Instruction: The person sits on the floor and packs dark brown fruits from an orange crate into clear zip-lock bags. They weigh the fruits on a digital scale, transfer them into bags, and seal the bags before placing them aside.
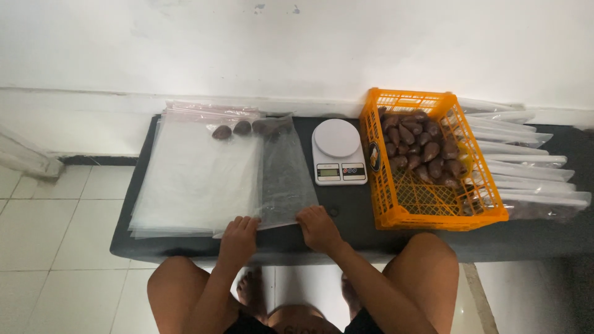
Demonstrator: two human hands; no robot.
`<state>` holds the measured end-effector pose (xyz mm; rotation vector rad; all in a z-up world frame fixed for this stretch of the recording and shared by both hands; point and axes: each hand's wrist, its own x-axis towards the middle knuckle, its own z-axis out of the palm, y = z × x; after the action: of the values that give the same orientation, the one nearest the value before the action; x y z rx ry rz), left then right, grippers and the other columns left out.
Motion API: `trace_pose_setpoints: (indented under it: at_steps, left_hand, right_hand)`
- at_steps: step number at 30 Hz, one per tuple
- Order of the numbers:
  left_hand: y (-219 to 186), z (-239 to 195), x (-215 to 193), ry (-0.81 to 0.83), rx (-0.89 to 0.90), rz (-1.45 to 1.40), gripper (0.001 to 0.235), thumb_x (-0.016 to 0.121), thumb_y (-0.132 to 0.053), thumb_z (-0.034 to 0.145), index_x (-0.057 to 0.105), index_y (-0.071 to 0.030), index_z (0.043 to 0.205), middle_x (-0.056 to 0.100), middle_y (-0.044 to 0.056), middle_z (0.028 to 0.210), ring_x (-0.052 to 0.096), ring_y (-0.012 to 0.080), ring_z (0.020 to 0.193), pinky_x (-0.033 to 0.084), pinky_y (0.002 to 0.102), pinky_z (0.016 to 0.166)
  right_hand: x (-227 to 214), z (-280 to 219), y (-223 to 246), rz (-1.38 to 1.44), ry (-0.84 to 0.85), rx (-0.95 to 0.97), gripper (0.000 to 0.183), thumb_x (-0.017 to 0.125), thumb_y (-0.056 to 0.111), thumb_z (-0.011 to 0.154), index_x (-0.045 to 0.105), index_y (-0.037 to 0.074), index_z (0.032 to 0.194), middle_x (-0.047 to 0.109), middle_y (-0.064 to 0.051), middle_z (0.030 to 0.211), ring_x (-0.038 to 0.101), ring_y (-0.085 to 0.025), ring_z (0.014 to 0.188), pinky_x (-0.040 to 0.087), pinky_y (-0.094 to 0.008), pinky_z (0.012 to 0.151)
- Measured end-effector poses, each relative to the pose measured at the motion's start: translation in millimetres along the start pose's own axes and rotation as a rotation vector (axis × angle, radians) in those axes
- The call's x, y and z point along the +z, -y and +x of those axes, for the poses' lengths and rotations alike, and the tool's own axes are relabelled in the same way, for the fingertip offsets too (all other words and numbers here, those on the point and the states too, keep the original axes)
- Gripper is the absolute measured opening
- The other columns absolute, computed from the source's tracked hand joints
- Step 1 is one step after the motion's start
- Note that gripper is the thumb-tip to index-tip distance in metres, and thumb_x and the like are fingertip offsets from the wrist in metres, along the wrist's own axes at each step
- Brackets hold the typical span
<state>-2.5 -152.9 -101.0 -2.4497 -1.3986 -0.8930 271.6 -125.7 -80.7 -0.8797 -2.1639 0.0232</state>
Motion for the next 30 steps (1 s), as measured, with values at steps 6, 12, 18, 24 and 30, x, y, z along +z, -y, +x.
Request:
trace_pose_setpoints:
  at_steps: [6,12,18,24,30]
  left_hand:
    - [-6.8,4.9,-16.9,0.061,0.048,0.07,0.016,0.062,-0.007,0.089,0.059,-0.018,0.099,0.056,0.004,0.098,0.059,0.0238,0.087,0.048,0.037,0.069]
    - [-21.2,31.2,-69.5,0.093,0.142,-0.06,0.017,0.072,-0.026,0.086,0.065,-0.017,0.099,0.058,0.005,0.112,0.061,0.0253,0.094,0.051,0.039,0.075]
    - [-10.7,15.4,-38.1,0.069,0.221,0.012,0.003,0.064,-0.013,0.091,0.062,-0.014,0.092,0.06,0.005,0.105,0.063,0.0246,0.092,0.049,0.038,0.075]
    - [-2.7,2.9,-11.6,0.103,0.155,-0.017,0.008,0.062,-0.009,0.094,0.066,-0.01,0.1,0.062,0.006,0.086,0.067,0.0269,0.084,0.055,0.036,0.072]
    - [-2.5,4.5,-8.7,0.166,0.006,0.047,0.015,0.058,-0.013,0.098,0.062,-0.007,0.111,0.065,0.01,0.088,0.069,0.0275,0.086,0.057,0.038,0.071]
  right_hand:
    - [-22.4,15.7,19.5,-0.115,-0.002,-0.07,0.003,0.065,0.015,0.092,0.066,0.013,0.09,0.06,-0.005,0.092,0.061,-0.025,0.085,0.045,-0.039,0.078]
    - [-45.8,29.7,35.7,-0.086,0.06,-0.096,0.016,0.071,0.029,0.09,0.073,0.018,0.101,0.064,-0.002,0.107,0.061,-0.022,0.097,0.042,-0.04,0.087]
    - [-25.3,14.1,24.6,-0.153,0.013,-0.141,0.008,0.068,0.025,0.095,0.073,0.018,0.097,0.065,-0.001,0.103,0.063,-0.022,0.093,0.043,-0.041,0.087]
    - [-7.4,3.6,14.6,-0.181,-0.014,-0.167,0.008,0.061,0.017,0.098,0.069,0.015,0.098,0.063,-0.002,0.093,0.063,-0.023,0.083,0.046,-0.04,0.081]
    - [5.6,-7.0,3.5,-0.189,-0.056,-0.135,0.016,0.052,0.008,0.097,0.067,0.01,0.1,0.057,-0.007,0.083,0.061,-0.027,0.074,0.049,-0.041,0.072]
